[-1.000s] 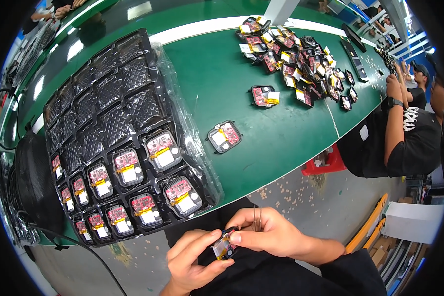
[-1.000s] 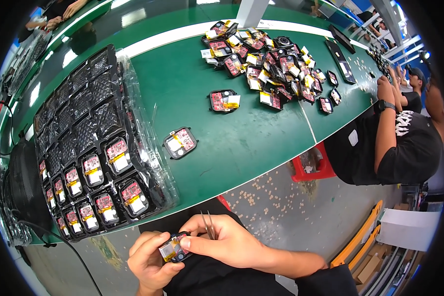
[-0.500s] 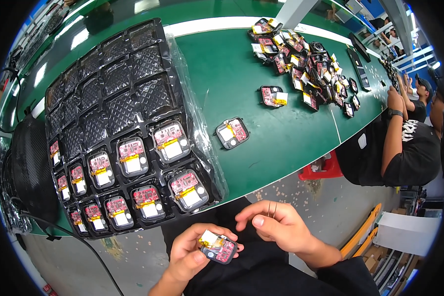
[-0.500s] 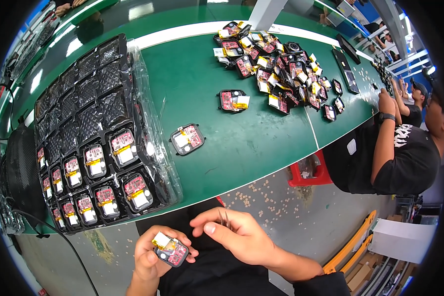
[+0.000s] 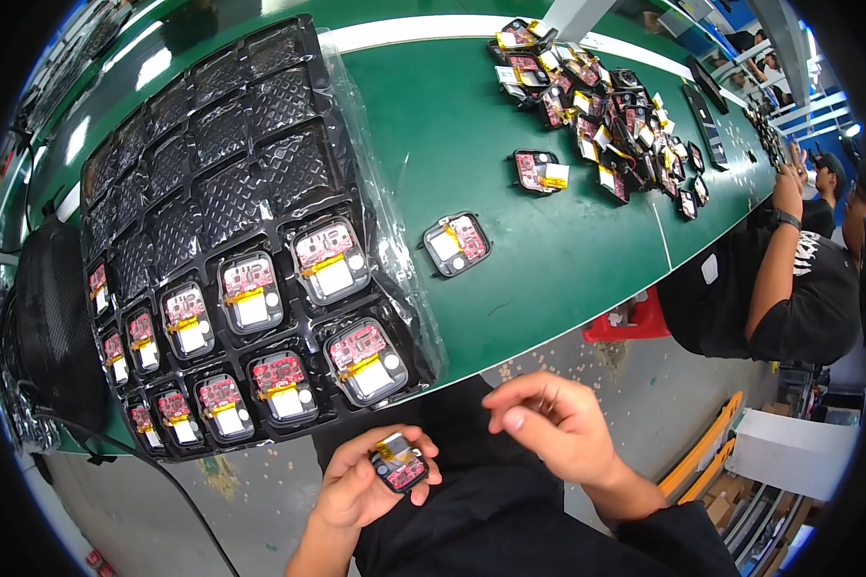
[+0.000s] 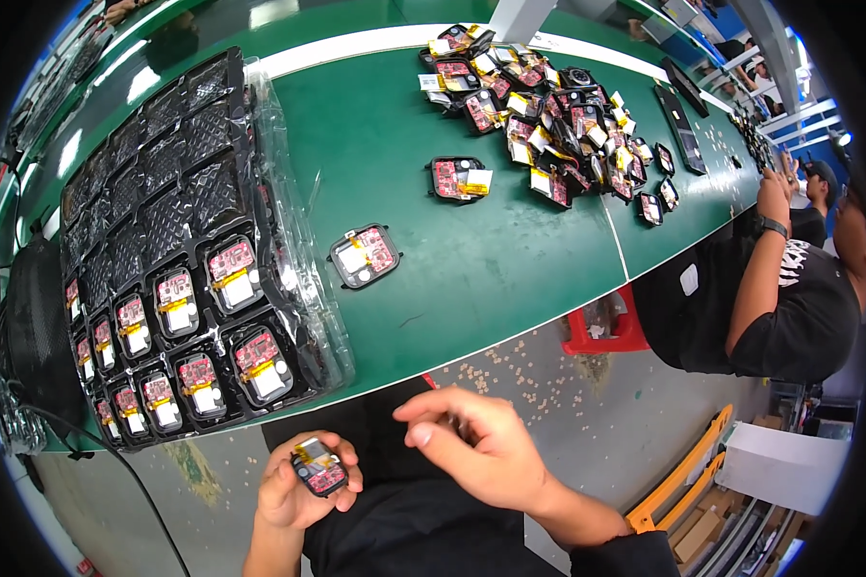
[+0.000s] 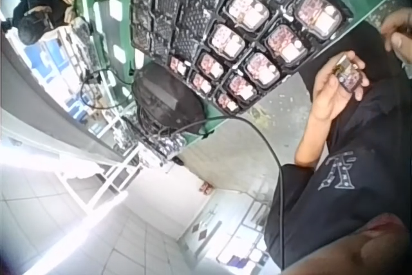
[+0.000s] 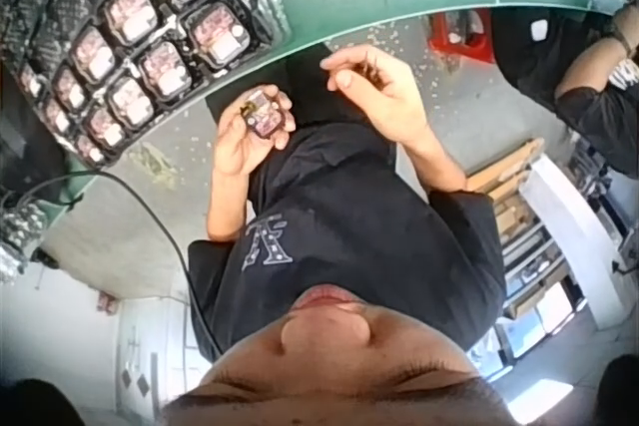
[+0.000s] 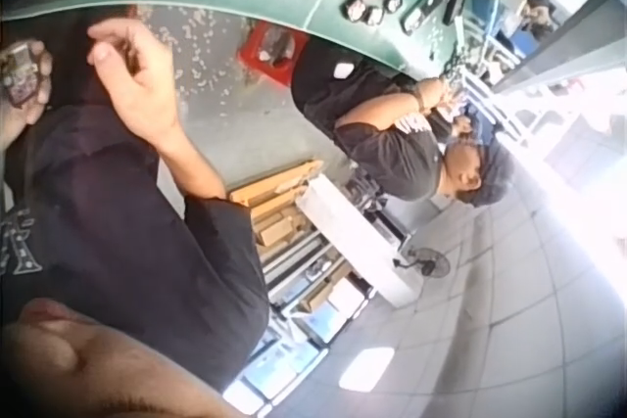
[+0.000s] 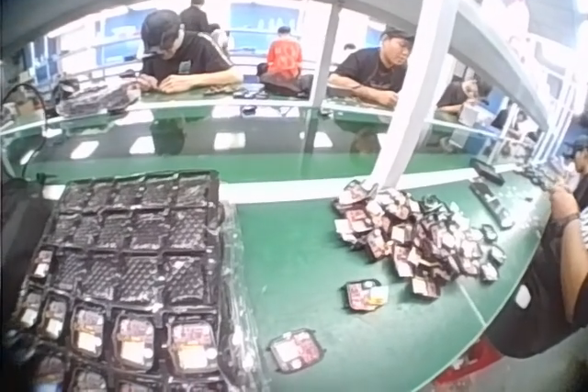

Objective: The recorder and other workers are seen assembling small electronic components, likely batteries or sensors, into plastic casings on a production line.

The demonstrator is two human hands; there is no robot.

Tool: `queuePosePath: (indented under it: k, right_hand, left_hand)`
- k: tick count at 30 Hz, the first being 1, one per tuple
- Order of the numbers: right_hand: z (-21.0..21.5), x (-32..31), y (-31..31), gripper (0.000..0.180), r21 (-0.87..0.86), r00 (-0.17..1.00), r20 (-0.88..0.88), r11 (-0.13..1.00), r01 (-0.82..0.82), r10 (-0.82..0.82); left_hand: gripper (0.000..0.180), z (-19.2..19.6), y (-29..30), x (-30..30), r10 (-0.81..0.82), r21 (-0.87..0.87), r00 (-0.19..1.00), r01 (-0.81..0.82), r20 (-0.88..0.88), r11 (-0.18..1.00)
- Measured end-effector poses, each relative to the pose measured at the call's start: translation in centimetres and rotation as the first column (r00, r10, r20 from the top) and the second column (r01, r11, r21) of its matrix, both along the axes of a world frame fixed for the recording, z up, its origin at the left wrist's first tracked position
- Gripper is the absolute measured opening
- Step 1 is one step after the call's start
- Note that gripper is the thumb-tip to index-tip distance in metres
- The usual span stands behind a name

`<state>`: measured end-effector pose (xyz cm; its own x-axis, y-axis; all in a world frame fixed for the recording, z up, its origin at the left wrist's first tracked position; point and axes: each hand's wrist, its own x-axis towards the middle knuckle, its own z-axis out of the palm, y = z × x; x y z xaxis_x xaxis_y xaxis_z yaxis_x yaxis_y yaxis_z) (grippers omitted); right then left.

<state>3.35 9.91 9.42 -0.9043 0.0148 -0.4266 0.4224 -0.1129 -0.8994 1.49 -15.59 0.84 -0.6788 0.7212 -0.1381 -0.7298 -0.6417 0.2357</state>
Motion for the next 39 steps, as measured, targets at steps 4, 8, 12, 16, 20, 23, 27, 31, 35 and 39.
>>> queuePosePath:
  k: [4,8,12,16,20,23,27,31,35,39]
  right_hand:
    - [0.1,-1.2,-1.4,0.028,0.265,0.947,-0.164,0.937,-0.226,0.275]
    - [-1.9,-1.2,-3.1,0.027,0.320,0.924,-0.292,0.935,-0.150,0.249]
    - [-2.1,-1.8,-3.3,0.020,0.346,0.949,-0.219,0.928,-0.140,0.225]
    - [-2.5,-2.0,-3.6,0.018,0.326,0.963,-0.224,0.942,-0.072,0.151]
    - [-3.4,-1.6,-3.9,0.019,0.451,0.889,-0.394,0.892,-0.032,0.231]
    - [-3.4,-1.2,-3.6,0.032,0.722,0.735,-0.476,0.692,0.012,0.484]
    - [-3.8,-1.6,-3.6,0.033,0.793,0.596,-0.521,0.604,0.074,0.611]
    - [-2.6,-2.0,-3.1,0.041,0.777,0.615,-0.458,0.625,-0.073,0.641]
    - [-1.8,-2.0,-2.0,0.049,0.721,0.710,-0.291,0.635,-0.278,0.641]
    - [-1.1,-1.7,-0.6,0.050,0.789,0.698,-0.190,0.530,-0.310,0.691]
  left_hand:
    - [0.062,0.4,0.4,-0.6,-0.131,-0.155,0.991,0.124,-0.038,0.980]
    - [0.057,0.3,1.1,-0.2,-0.122,-0.217,0.993,0.119,0.003,0.969]
    - [0.044,1.5,1.3,-0.5,-0.105,-0.405,0.991,0.065,-0.078,0.912]
    - [0.039,3.2,1.5,-1.0,-0.215,-0.646,0.947,0.011,-0.239,0.763]
    - [0.038,3.6,1.8,-1.6,-0.212,-0.756,0.959,-0.001,-0.185,0.654]
    - [0.039,2.8,1.3,-1.4,-0.130,-0.665,0.986,0.025,-0.108,0.746]
    - [0.040,2.6,1.4,-1.7,-0.103,-0.584,0.991,0.037,-0.081,0.811]
    - [0.031,2.1,1.2,-1.8,-0.133,-0.631,0.990,0.071,-0.052,0.773]
    - [0.022,2.7,1.3,-2.5,-0.212,-0.724,0.974,0.091,-0.078,0.684]
    - [0.035,3.8,2.0,-2.4,-0.250,-0.804,0.950,-0.004,-0.189,0.594]
